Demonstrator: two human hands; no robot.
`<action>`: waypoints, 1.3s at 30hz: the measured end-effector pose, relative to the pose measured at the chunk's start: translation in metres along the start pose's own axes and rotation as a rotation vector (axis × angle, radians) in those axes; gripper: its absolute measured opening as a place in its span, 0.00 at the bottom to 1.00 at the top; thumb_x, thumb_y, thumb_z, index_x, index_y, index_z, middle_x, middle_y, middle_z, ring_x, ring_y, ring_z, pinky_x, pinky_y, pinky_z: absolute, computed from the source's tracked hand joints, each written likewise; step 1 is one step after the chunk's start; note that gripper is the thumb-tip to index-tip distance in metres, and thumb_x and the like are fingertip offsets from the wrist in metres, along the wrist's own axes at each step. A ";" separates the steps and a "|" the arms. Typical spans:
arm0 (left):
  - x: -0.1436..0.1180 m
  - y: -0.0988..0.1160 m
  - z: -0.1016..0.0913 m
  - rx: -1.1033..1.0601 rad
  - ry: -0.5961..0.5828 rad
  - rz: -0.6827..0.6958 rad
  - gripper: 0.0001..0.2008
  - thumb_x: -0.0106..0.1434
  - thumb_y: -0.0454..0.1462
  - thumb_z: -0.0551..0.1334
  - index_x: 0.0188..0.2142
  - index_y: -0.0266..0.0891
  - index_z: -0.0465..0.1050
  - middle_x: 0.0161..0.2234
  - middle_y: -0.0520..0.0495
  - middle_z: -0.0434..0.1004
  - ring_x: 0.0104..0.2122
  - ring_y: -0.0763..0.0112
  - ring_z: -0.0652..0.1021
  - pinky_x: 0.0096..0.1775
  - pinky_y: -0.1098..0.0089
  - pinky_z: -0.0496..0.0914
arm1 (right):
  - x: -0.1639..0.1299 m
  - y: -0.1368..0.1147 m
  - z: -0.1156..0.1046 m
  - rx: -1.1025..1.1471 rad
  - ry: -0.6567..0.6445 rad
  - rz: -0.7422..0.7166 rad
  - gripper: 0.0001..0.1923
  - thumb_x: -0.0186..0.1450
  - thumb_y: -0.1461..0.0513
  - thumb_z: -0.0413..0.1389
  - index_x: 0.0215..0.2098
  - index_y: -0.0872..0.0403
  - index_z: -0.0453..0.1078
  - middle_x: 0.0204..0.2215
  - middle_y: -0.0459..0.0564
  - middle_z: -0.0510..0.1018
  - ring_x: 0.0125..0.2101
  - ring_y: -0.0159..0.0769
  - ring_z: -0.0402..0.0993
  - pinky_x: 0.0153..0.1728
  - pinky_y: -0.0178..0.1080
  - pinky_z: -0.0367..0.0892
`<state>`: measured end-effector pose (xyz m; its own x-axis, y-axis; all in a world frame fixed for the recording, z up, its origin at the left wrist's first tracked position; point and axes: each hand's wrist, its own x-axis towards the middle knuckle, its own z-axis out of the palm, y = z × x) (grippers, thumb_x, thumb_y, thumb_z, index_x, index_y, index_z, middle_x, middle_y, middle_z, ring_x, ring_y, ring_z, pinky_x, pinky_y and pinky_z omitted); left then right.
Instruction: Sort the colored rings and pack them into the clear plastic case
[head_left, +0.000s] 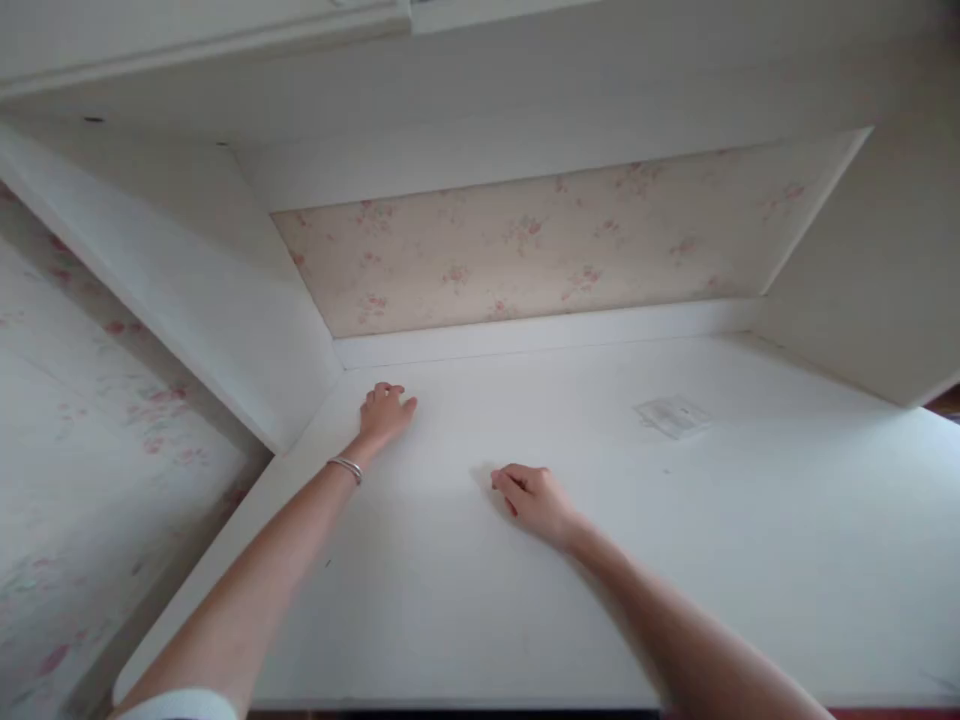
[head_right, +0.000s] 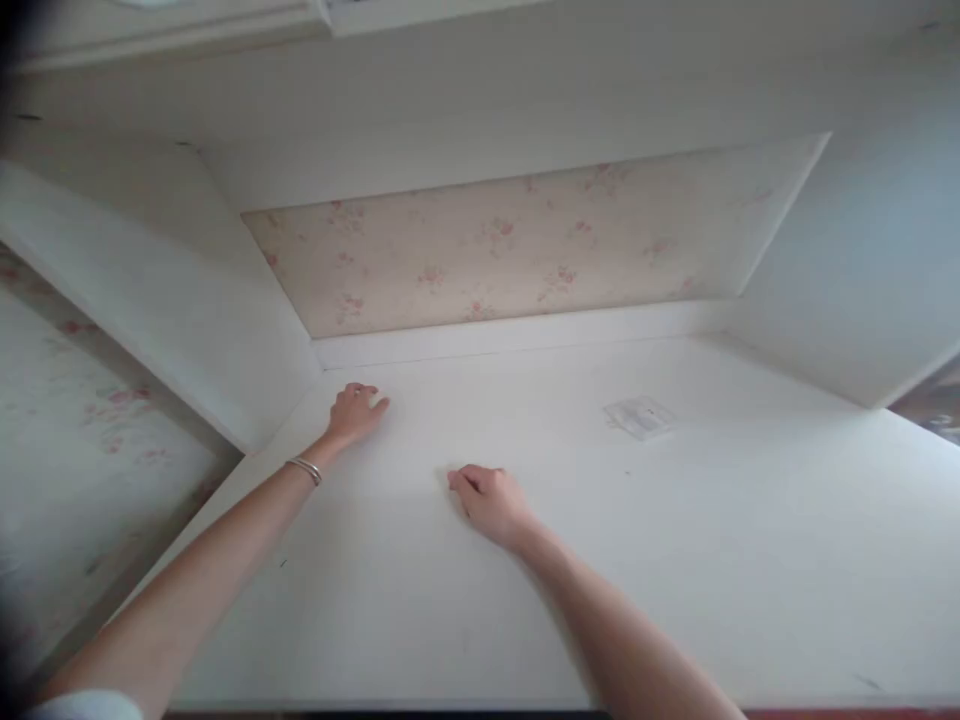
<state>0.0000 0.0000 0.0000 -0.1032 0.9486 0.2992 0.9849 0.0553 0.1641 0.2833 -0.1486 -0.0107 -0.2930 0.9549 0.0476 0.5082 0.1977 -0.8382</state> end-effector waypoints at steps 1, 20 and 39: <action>0.006 -0.001 0.004 0.020 -0.011 -0.012 0.28 0.60 0.53 0.50 0.53 0.40 0.66 0.56 0.37 0.60 0.54 0.49 0.63 0.52 0.52 0.60 | 0.000 -0.001 0.001 -0.041 -0.008 -0.019 0.22 0.67 0.51 0.43 0.28 0.54 0.70 0.17 0.44 0.69 0.20 0.28 0.63 0.23 0.31 0.53; -0.003 0.058 0.040 -0.162 -0.259 0.341 0.23 0.66 0.45 0.44 0.52 0.35 0.64 0.57 0.39 0.62 0.59 0.63 0.61 0.58 0.64 0.53 | 0.000 -0.006 0.004 -0.245 -0.018 -0.028 0.23 0.69 0.51 0.40 0.31 0.52 0.72 0.21 0.46 0.74 0.23 0.30 0.67 0.25 0.31 0.53; 0.021 -0.015 0.022 0.002 -0.301 0.104 0.28 0.66 0.45 0.42 0.58 0.27 0.57 0.62 0.33 0.52 0.62 0.57 0.54 0.60 0.59 0.50 | -0.001 -0.010 0.001 -0.266 -0.038 -0.014 0.24 0.69 0.50 0.39 0.32 0.53 0.72 0.25 0.48 0.75 0.25 0.30 0.67 0.26 0.32 0.54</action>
<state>-0.0136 0.0260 -0.0172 0.0432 0.9988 0.0224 0.9883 -0.0460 0.1455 0.2773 -0.1522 -0.0029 -0.3292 0.9437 0.0330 0.6975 0.2666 -0.6652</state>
